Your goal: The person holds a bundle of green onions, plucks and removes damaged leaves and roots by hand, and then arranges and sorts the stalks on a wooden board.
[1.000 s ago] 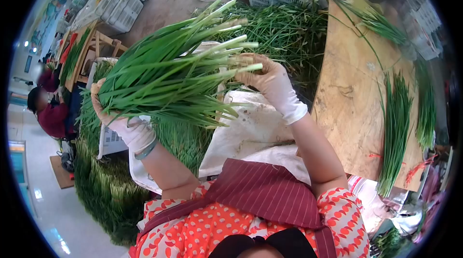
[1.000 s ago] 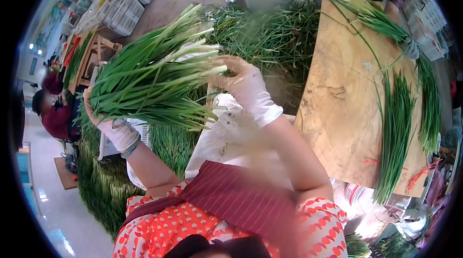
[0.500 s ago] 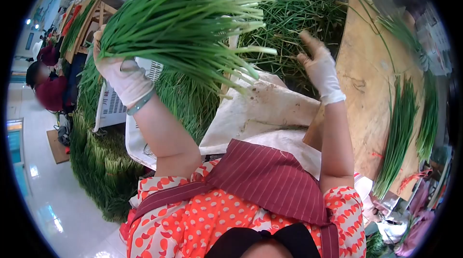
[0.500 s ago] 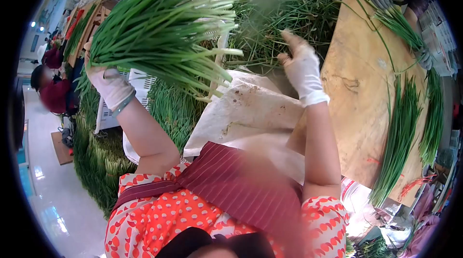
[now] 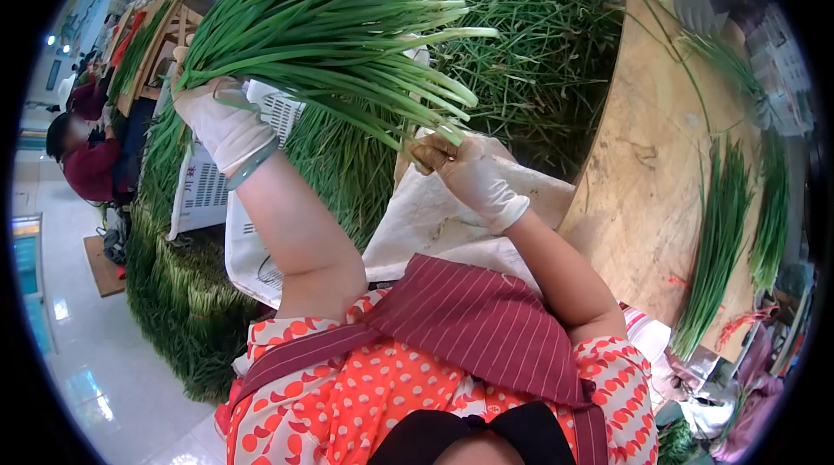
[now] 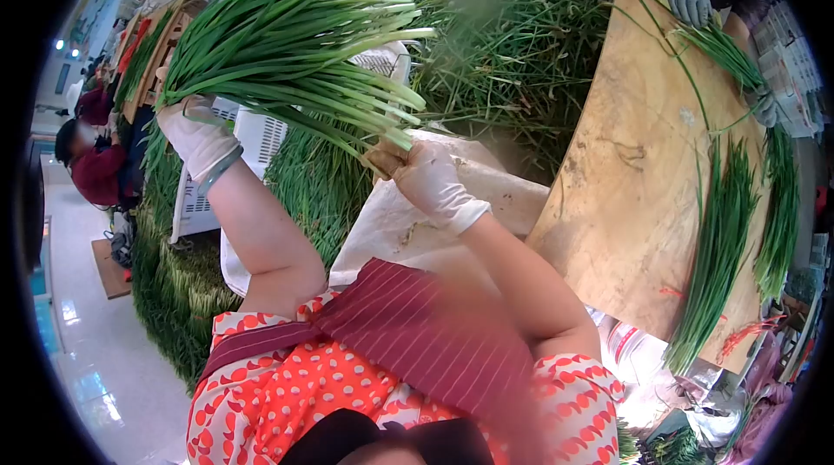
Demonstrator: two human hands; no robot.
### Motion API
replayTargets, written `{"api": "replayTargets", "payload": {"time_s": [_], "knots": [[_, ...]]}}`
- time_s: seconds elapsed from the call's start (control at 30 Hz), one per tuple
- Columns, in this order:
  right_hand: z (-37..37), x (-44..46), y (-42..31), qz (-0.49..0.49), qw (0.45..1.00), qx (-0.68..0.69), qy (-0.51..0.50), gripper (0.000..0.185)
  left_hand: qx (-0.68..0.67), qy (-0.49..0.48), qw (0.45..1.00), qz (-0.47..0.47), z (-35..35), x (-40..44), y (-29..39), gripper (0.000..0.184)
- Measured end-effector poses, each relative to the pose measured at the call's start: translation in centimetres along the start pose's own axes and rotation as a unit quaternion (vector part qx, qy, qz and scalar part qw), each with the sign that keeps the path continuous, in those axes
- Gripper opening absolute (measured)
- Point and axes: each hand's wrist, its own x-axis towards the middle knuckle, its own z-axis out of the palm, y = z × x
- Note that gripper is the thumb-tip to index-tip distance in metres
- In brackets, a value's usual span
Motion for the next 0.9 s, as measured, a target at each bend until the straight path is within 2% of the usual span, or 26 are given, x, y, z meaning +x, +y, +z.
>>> {"api": "replayTargets", "payload": {"time_s": [0.07, 0.1, 0.17, 0.23, 0.27, 0.3, 0.33, 0.37, 0.4, 0.43, 0.47, 0.5, 0.53, 0.57, 0.6, 0.63, 0.67, 0.7, 0.73, 0.77, 0.8, 0.87, 0.9], "knots": [[-1.1, -0.9, -2.5, 0.059, 0.995, 0.075, -0.004, 0.014, -0.016, -0.017, 0.999, -0.024, -0.1, 0.0, 0.4, 0.017], [-2.1, -1.0, -2.3, 0.059, 0.995, 0.075, -0.005, 0.014, -0.015, -0.004, 0.999, -0.038, 0.6, -0.7, 0.9, 0.017], [-5.6, -0.9, -1.5, 0.009, 0.999, -0.037, -0.006, 0.014, -0.014, 0.01, 0.999, -0.047, 0.9, -1.2, 1.2, 0.017], [-10.1, -0.3, -0.1, -0.061, 0.988, -0.098, 0.101, 0.012, 0.088, 0.023, 0.992, 0.083, 0.9, -1.5, 0.9, 0.016], [-12.2, 0.0, -0.1, -0.052, 0.98, -0.062, 0.184, 0.014, 0.087, 0.025, 0.992, 0.086, 0.0, -0.8, 1.0, 0.016], [-13.9, 0.2, -0.3, -0.041, 0.963, -0.026, 0.264, 0.019, 0.069, -0.012, 0.994, 0.086, -1.3, 0.1, 1.3, 0.013], [-15.1, 0.6, 0.4, -0.051, 0.93, -0.137, 0.336, 0.028, 0.052, -0.051, 0.994, 0.086, -1.4, 0.2, 1.6, 0.012], [-15.7, 1.0, 1.0, -0.062, 0.88, -0.245, 0.403, 0.038, 0.052, -0.051, 0.993, 0.089, -1.5, 0.1, 1.8, 0.012], [-15.3, 0.9, 0.6, -0.008, 0.716, -0.569, 0.404, 0.057, -0.022, -0.067, 0.996, 0.054, -0.3, -0.9, 1.7, 0.011], [-14.3, 1.0, 0.5, -0.106, 0.726, -0.548, 0.402, 0.059, -0.096, -0.083, 0.992, 0.018, 0.4, -1.8, 1.6, 0.011], [-13.3, 0.9, 0.2, -0.161, 0.791, -0.507, 0.301, 0.053, -0.077, -0.12, 0.99, 0.01, 0.6, -2.5, 1.6, 0.013], [-10.9, 0.4, -0.7, -0.133, 0.855, -0.469, 0.177, 0.042, -0.077, -0.12, 0.99, 0.011, 0.7, -2.2, 1.4, 0.013], [-8.5, 0.5, -1.1, -0.063, 0.918, -0.389, 0.052, 0.039, -0.021, -0.084, 0.995, 0.049, 1.0, -1.7, 1.1, 0.014], [-5.8, -0.2, -1.5, -0.068, 0.953, -0.295, -0.002, 0.043, 0.035, -0.049, 0.995, 0.085, 1.3, -1.3, 0.8, 0.018], [-3.3, -0.7, -2.5, -0.042, 0.962, -0.269, -0.021, 0.046, 0.034, -0.051, 0.995, 0.083, 1.6, -1.4, 0.7, 0.018], [-1.2, -0.7, -3.5, -0.017, 0.969, -0.242, -0.039, 0.049, 0.025, -0.045, 0.998, 0.042, 1.9, -1.5, 0.9, 0.019], [0.4, 0.1, -2.9, -0.033, 0.984, -0.171, -0.041, 0.049, 0.016, -0.039, 0.999, 0.0, 2.1, -1.7, 1.0, 0.019], [1.7, 0.9, -1.7, -0.05, 0.993, -0.099, -0.044, 0.049, 0.016, -0.04, 0.999, -0.001, 2.4, -2.3, 0.6, 0.019], [2.5, 1.8, -1.0, -0.052, 0.993, -0.098, -0.043, 0.049, 0.089, -0.018, 0.993, 0.074, 3.0, -3.2, -0.2, 0.018], [3.1, 2.6, -0.4, -0.016, 0.998, -0.004, -0.053, 0.044, 0.159, 0.005, 0.976, 0.149, 3.3, -3.9, -0.6, 0.021], [3.3, 3.0, -0.6, 0.022, 0.994, 0.089, -0.064, 0.041, 0.159, 0.004, 0.976, 0.149, 3.4, -4.3, -0.5, 0.021], [3.0, 2.3, -0.9, 0.018, 0.997, 0.071, -0.038, 0.035, 0.262, -0.022, 0.948, 0.179, 3.6, -4.7, -0.5, 0.023], [2.6, 1.7, -1.4, 0.016, 0.998, 0.051, -0.014, 0.03, 0.26, -0.023, 0.949, 0.177, 3.0, -4.0, -0.4, 0.023]]}}
